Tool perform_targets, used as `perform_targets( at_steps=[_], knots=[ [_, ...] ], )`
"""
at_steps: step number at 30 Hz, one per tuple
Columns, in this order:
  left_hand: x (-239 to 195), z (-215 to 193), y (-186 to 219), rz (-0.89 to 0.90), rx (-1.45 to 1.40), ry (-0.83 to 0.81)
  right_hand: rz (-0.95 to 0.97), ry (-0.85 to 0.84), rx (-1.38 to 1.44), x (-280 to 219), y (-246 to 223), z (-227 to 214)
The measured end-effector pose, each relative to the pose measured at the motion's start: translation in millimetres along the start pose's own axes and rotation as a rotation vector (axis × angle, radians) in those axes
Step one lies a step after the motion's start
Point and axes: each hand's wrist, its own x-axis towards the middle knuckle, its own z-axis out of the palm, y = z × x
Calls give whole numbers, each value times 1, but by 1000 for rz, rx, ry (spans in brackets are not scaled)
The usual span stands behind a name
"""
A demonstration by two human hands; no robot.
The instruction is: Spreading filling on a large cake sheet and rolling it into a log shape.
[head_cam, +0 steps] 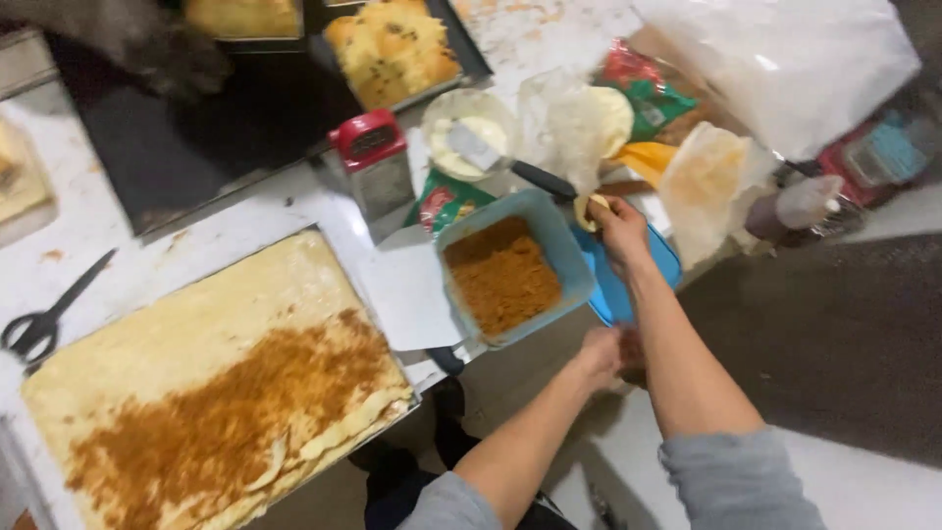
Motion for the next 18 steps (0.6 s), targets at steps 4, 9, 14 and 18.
perform_targets(
  at_steps=[4, 9, 14, 18],
  knots=[
    [20, -33, 3, -9, -197, 72, -39, 111, -54, -66, -41, -36],
    [0, -38, 27, -88, 36, -92, -81, 131, -20, -129, -86, -44],
    [49, -52, 12, -162, 133, -168, -118, 75, 172, -143, -85, -49],
    [13, -30, 30, -62, -113, -155, -21, 129, 278, -162, -89, -55]
  ],
)
